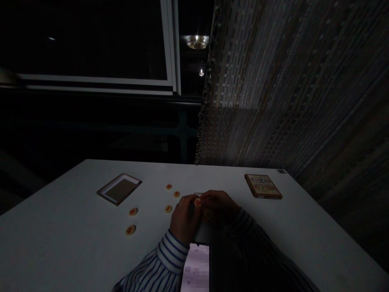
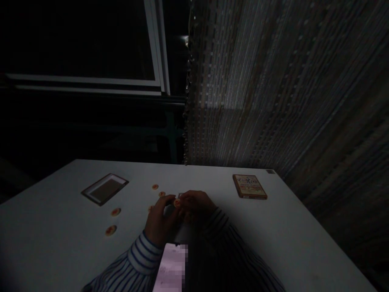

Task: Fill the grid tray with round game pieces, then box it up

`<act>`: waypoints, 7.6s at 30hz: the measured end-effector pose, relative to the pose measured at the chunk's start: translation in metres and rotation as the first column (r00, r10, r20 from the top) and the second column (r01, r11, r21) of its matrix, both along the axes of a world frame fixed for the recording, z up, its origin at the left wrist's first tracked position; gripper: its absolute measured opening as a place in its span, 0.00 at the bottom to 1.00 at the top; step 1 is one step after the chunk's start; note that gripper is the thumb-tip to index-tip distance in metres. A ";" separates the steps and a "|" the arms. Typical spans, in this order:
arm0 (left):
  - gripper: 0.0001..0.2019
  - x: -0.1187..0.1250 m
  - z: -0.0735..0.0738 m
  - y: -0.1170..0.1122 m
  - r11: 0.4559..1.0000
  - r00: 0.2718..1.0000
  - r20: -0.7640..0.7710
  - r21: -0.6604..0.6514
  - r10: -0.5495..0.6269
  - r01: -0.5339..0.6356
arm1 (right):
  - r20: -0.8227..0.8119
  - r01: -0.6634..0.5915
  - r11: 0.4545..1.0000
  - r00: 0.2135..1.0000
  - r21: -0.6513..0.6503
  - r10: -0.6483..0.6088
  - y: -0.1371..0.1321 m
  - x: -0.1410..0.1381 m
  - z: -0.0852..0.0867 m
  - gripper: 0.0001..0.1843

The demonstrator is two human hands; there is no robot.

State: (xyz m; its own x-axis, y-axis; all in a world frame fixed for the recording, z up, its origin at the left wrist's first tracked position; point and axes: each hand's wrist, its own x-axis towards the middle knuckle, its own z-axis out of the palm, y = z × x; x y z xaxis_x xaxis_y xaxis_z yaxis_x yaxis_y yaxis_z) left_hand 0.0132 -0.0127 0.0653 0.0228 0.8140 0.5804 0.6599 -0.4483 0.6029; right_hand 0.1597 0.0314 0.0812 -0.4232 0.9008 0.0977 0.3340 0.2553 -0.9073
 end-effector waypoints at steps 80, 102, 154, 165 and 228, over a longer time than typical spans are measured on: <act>0.13 -0.010 -0.039 0.020 0.893 0.867 0.473 -0.443 0.155 0.082 | 0.630 -0.236 0.850 0.764 0.471 -0.137 0.015 0.015 -0.004 0.17; 0.13 -0.005 -0.055 0.022 0.884 0.942 0.333 -0.452 0.045 0.118 | 0.825 -0.226 0.919 0.544 0.323 -0.155 0.022 0.018 -0.006 0.19; 0.12 -0.006 -0.055 0.022 0.867 0.919 0.388 -0.479 0.068 0.138 | 0.941 -0.310 0.936 0.334 0.167 -0.057 0.030 -0.002 0.003 0.17; 0.12 -0.006 -0.058 0.022 0.873 0.917 0.396 -0.465 0.055 0.148 | 0.940 -0.315 0.934 0.335 0.166 -0.054 0.028 -0.001 0.002 0.16; 0.26 -0.019 -0.088 0.009 0.947 0.985 0.014 -0.275 -0.171 0.168 | 0.494 0.182 0.956 0.825 0.230 -0.276 -0.050 0.040 -0.048 0.23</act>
State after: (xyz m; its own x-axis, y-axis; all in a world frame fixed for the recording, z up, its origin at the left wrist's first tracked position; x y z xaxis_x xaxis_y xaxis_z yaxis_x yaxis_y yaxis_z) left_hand -0.0055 -0.0033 -0.0226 0.1789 0.9254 0.3342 0.5953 -0.3723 0.7121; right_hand 0.1998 -0.0182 0.0335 -0.2374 0.9681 0.0799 0.8079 0.2424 -0.5372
